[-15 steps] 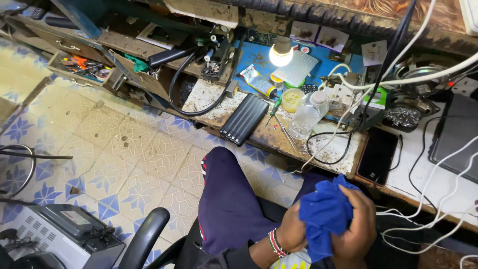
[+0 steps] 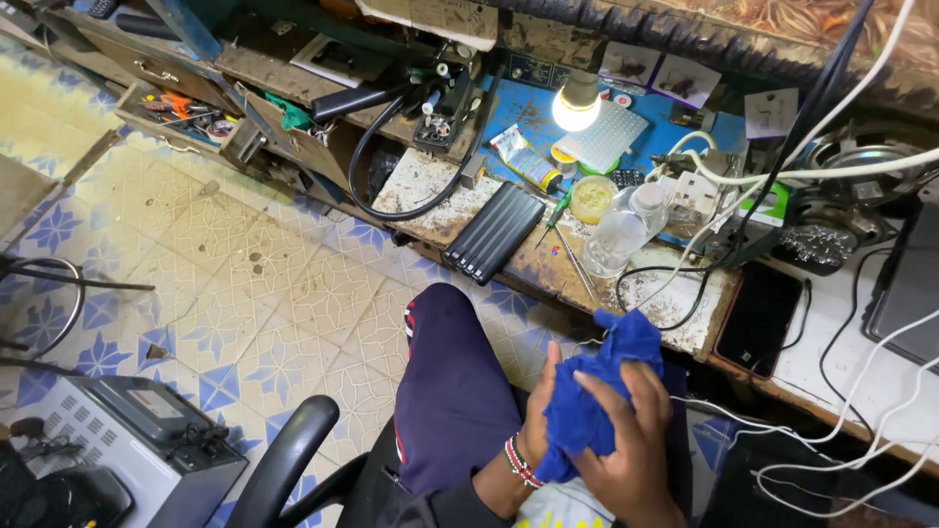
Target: Cleaning an earbud case with a cloth and then plugging in a charging cable
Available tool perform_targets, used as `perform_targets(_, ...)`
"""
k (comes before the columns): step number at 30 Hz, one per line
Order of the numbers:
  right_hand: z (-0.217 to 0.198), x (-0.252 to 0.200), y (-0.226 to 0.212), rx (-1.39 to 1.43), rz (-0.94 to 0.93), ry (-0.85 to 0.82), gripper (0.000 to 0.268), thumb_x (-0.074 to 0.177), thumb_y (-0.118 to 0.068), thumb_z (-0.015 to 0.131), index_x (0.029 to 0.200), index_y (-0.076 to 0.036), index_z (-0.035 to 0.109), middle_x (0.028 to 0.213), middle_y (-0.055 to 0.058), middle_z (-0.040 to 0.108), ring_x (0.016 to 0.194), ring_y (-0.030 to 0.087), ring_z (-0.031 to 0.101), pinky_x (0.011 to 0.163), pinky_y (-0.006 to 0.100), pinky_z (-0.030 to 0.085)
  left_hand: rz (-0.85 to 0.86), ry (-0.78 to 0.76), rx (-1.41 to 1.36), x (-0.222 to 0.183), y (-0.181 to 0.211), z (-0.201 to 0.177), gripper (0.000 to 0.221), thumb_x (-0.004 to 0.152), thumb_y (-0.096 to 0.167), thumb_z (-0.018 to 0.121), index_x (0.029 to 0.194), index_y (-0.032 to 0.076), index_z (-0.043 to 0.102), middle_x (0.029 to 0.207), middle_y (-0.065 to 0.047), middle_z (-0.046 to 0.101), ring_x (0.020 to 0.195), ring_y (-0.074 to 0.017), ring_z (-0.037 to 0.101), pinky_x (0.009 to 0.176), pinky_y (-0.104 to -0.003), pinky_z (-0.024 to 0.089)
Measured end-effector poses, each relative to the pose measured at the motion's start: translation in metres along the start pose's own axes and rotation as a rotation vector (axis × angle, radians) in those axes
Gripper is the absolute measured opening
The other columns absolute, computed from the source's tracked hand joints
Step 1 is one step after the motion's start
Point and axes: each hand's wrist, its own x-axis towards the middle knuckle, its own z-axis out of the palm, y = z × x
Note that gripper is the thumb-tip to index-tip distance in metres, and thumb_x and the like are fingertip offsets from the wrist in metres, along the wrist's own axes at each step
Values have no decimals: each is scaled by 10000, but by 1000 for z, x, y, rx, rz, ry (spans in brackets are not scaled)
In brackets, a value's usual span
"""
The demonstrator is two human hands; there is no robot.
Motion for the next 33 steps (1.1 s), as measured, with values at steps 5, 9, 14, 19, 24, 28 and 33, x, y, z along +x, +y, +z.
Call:
perform_targets(5, -18, 25, 21, 83, 67, -206, 929, 607, -617, 847, 1403, -202, 609, 1357, 72, 612, 1281, 264, 539, 1115, 413, 366, 26, 101, 107, -16, -6, 27, 866, 992, 759, 455, 1437, 29, 588, 1399, -186, 641, 1308, -296, 612, 1230, -459, 409)
perform_targets(9, 4, 10, 77, 167, 30, -494, 1050, 605, -525, 928, 1517, -260, 479, 1520, 85, 493, 1441, 283, 417, 1157, 438, 309, 44, -25, 44, -18, -1, 2, 925, 1073, 807, 427, 1426, -27, 614, 1351, -239, 675, 1275, -341, 654, 1200, -477, 452)
perform_targets(14, 12, 4, 90, 123, 11, -516, 887, 631, -462, 842, 1462, -338, 554, 1499, 28, 559, 1450, 252, 454, 1137, 415, 310, 70, -111, 12, -21, 0, 1, 861, 1177, 763, 345, 968, -3, 676, 1001, -218, 733, 979, -327, 734, 947, -426, 599)
perform_targets(19, 9, 5, 67, 148, 171, -135, 728, 593, -313, 871, 1289, -211, 684, 1269, 134, 662, 1154, 269, 659, 1048, 366, 475, 53, -62, 115, -20, -8, 11, 861, 1143, 759, 372, 1409, -20, 625, 1335, -214, 688, 1252, -316, 668, 1166, -420, 503)
perform_targets(24, -10, 10, 52, 309, 702, 152, 585, 726, -132, 862, 1289, -68, 716, 1037, 79, 724, 846, 141, 622, 804, 297, 502, 82, 60, 369, -11, -27, -6, 556, 1175, 426, 522, 1571, 36, 500, 1502, -134, 620, 1281, -193, 670, 1097, -363, 575)
perform_targets(28, -18, 10, 53, 330, 805, 322, 321, 965, -309, 770, 1215, -115, 714, 855, -7, 595, 746, 68, 514, 648, 247, 429, 151, 152, 874, -18, -31, 2, 556, 1004, 238, 695, 1508, 107, 499, 1210, 6, 620, 1049, -65, 647, 968, -228, 593)
perform_targets(33, -3, 4, 60, 313, 764, 394, 448, 976, -275, 759, 1376, -90, 684, 1052, 63, 682, 913, 124, 605, 831, 275, 487, 292, 249, 1227, -27, -28, 47, 678, 863, 254, 775, 1493, 122, 563, 1120, 59, 623, 981, 28, 597, 802, -83, 550)
